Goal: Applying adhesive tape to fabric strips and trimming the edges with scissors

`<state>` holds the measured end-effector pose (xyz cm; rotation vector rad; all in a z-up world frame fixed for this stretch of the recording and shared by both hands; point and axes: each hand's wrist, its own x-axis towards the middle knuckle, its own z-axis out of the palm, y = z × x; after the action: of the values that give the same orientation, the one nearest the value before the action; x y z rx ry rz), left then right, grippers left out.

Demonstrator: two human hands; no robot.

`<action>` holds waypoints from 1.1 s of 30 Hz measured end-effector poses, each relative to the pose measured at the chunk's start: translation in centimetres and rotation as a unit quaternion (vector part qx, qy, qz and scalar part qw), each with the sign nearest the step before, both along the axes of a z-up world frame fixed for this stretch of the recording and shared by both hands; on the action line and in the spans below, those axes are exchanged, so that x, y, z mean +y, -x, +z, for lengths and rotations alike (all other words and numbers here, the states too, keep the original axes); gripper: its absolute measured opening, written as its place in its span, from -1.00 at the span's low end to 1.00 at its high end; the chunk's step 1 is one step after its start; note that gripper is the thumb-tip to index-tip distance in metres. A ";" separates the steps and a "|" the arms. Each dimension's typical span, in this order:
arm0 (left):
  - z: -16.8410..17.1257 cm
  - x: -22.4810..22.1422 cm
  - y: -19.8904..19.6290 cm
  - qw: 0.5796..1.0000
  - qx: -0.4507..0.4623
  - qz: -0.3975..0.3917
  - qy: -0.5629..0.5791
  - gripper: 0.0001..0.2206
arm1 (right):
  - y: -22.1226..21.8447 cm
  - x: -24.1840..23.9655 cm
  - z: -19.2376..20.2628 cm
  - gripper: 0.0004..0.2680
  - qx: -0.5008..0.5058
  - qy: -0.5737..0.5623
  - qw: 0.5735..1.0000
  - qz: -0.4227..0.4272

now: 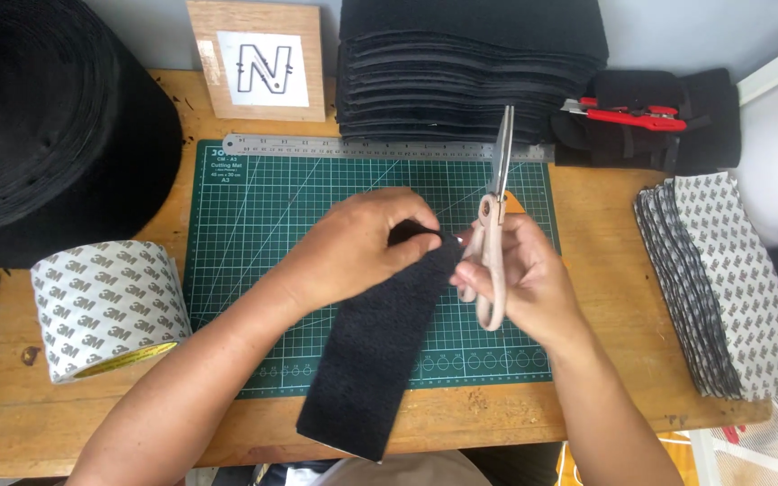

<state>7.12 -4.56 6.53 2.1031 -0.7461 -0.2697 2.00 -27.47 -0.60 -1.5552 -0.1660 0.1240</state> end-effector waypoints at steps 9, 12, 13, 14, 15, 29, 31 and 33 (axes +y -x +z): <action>0.1 -0.7 0.7 0.997 0.047 -0.002 0.067 -0.75 | 0.5 0.9 -1.3 -0.67 -0.119 0.005 0.992 -0.052; -1.7 -0.1 0.3 0.985 0.059 0.044 0.156 -0.54 | 0.2 -0.1 -2.3 -0.65 -0.109 -0.001 0.991 -0.080; -2.0 0.1 -0.2 0.985 0.059 0.043 0.156 -0.54 | 0.0 -0.2 -2.5 -0.65 -0.109 -0.002 0.991 -0.081; -2.4 0.2 -0.7 0.974 0.129 0.055 0.176 -0.50 | -0.1 -0.4 -2.8 -0.64 -0.116 0.007 0.988 -0.100; -2.7 0.3 -1.1 0.958 0.197 0.066 0.195 -0.45 | -0.2 -0.5 -3.0 -0.63 -0.123 0.015 0.985 -0.119; -5.4 0.0 -2.0 0.912 0.260 0.083 0.305 -0.90 | -0.4 -2.7 0.5 -0.56 -0.029 -0.077 0.996 0.035; -4.6 0.5 -1.8 0.917 0.240 0.089 0.307 -0.91 | -0.2 -3.0 1.2 -0.54 -0.024 -0.065 0.996 0.055; -4.1 0.6 -1.6 0.921 0.219 0.100 0.307 -0.91 | 0.1 -2.9 1.5 -0.57 -0.022 -0.040 0.995 0.085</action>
<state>8.67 -3.93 2.44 1.4309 -0.2863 -0.3291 1.89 -30.41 0.92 -1.4628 -0.3351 0.2147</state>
